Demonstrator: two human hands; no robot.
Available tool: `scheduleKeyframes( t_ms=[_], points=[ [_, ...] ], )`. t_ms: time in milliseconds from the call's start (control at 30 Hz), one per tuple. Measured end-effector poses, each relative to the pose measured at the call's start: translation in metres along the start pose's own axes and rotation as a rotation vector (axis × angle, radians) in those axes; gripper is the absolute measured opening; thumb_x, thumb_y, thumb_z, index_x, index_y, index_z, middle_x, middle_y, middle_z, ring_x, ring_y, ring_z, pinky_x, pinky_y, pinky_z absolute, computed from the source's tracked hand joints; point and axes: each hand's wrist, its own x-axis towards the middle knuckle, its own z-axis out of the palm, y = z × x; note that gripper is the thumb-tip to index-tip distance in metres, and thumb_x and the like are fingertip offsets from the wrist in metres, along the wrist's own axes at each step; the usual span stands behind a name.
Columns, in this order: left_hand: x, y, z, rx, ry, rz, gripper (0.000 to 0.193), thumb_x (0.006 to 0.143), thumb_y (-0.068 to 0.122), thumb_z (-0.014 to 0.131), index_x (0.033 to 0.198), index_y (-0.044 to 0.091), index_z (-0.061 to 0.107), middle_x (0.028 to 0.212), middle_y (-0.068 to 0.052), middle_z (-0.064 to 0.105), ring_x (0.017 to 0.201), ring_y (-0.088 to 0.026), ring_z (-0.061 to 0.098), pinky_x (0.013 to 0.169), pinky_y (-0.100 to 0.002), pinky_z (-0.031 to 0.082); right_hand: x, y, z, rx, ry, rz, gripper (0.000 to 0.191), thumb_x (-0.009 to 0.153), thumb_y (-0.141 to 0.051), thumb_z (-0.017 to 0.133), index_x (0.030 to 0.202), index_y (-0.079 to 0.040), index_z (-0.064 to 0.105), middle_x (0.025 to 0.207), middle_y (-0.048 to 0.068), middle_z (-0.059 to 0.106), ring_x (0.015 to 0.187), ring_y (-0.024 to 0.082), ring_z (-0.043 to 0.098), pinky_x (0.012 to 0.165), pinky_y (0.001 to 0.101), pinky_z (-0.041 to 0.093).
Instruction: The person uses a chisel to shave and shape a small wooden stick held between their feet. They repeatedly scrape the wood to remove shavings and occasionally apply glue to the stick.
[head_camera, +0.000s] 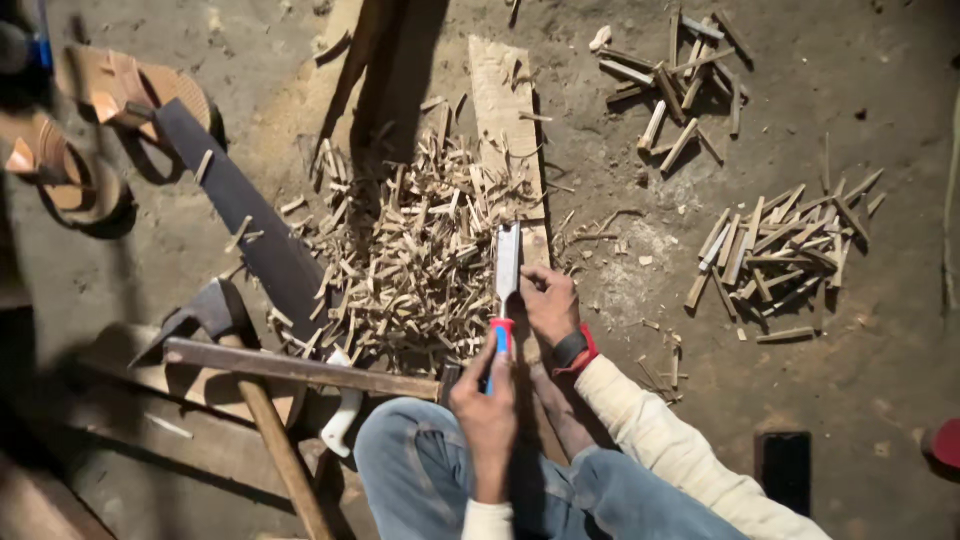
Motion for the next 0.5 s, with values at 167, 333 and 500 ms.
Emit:
scheduleKeyframes(
  t_ms=[167, 333, 500],
  points=[
    [-0.03, -0.008, -0.014, 0.011, -0.005, -0.021, 0.036, 0.094, 0.009, 0.065, 0.128, 0.001, 0.07, 0.106, -0.014, 0.081, 0.091, -0.015, 0.074, 0.081, -0.03, 0.057, 0.006, -0.01, 0.001, 0.08, -0.019, 0.05, 0.02, 0.089, -0.011, 0.068, 0.105, -0.002, 0.077, 0.081, 0.007, 0.077, 0.07, 0.008, 0.067, 0.065, 0.0259, 0.054],
    [-0.044, -0.009, -0.014, 0.041, -0.006, -0.207, 0.037, 0.093, 0.011, 0.065, 0.128, 0.005, 0.072, 0.099, -0.013, 0.083, 0.084, -0.015, 0.075, 0.076, -0.029, 0.059, -0.001, -0.02, -0.005, 0.135, -0.06, 0.069, 0.017, 0.09, -0.012, 0.07, 0.101, -0.001, 0.076, 0.078, 0.005, 0.074, 0.069, 0.006, 0.061, 0.063, 0.0253, 0.051],
    [-0.032, -0.002, -0.008, 0.044, 0.022, -0.14, 0.035, 0.092, 0.011, 0.065, 0.125, 0.002, 0.071, 0.104, -0.013, 0.082, 0.092, -0.015, 0.077, 0.082, -0.03, 0.058, -0.002, -0.027, -0.005, 0.15, -0.067, 0.118, 0.016, 0.089, -0.011, 0.07, 0.1, -0.001, 0.076, 0.076, 0.006, 0.073, 0.068, 0.006, 0.062, 0.063, 0.0255, 0.051]
  ],
)
